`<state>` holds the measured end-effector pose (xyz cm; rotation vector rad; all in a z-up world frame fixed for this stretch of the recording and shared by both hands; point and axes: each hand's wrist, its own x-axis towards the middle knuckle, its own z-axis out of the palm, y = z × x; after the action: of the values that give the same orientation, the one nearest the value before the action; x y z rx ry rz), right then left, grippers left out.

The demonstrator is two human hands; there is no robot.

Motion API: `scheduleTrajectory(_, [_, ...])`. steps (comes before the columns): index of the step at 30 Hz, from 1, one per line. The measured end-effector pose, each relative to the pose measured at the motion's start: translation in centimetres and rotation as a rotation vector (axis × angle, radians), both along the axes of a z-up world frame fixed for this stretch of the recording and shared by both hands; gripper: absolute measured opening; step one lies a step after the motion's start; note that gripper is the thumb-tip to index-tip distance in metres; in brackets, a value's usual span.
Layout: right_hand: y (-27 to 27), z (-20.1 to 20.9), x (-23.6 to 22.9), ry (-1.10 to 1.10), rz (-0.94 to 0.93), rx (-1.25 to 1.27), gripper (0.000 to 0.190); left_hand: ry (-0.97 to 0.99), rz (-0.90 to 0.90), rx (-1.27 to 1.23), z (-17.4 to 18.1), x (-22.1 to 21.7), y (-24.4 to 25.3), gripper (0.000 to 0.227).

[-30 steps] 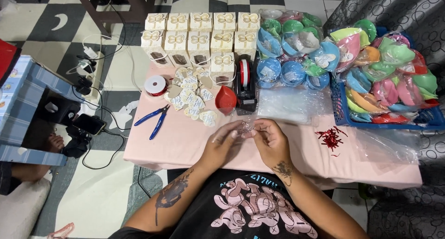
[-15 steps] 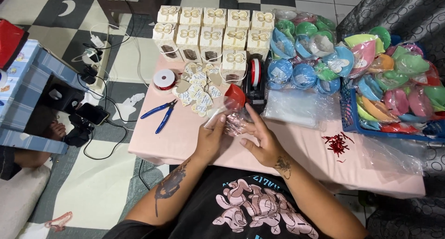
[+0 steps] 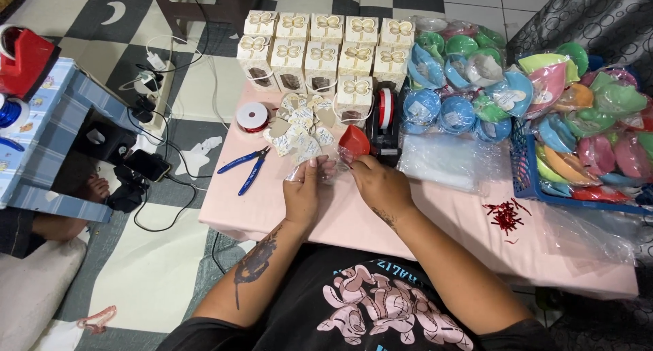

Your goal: Assembling gift favors by placing colorful items into small plastic bags and sealing them at a workstation.

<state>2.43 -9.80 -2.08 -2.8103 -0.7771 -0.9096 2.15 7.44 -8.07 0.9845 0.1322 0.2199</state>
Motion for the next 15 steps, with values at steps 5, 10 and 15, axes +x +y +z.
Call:
scheduleTrajectory(5, [-0.1, -2.0, 1.0, -0.061, 0.026, 0.0, 0.009, -0.002, -0.009, -0.012, 0.4, -0.2, 0.1, 0.034])
scheduleTrajectory(10, [0.1, -2.1, 1.5, -0.14, 0.067, 0.071, 0.024, -0.003, 0.022, 0.013, 0.3, -0.2, 0.1, 0.033])
scheduleTrajectory(15, [-0.5, -3.3, 1.8, 0.025, 0.079, 0.264, 0.036, -0.015, 0.04, 0.005, 1.1, -0.1, 0.0, 0.032])
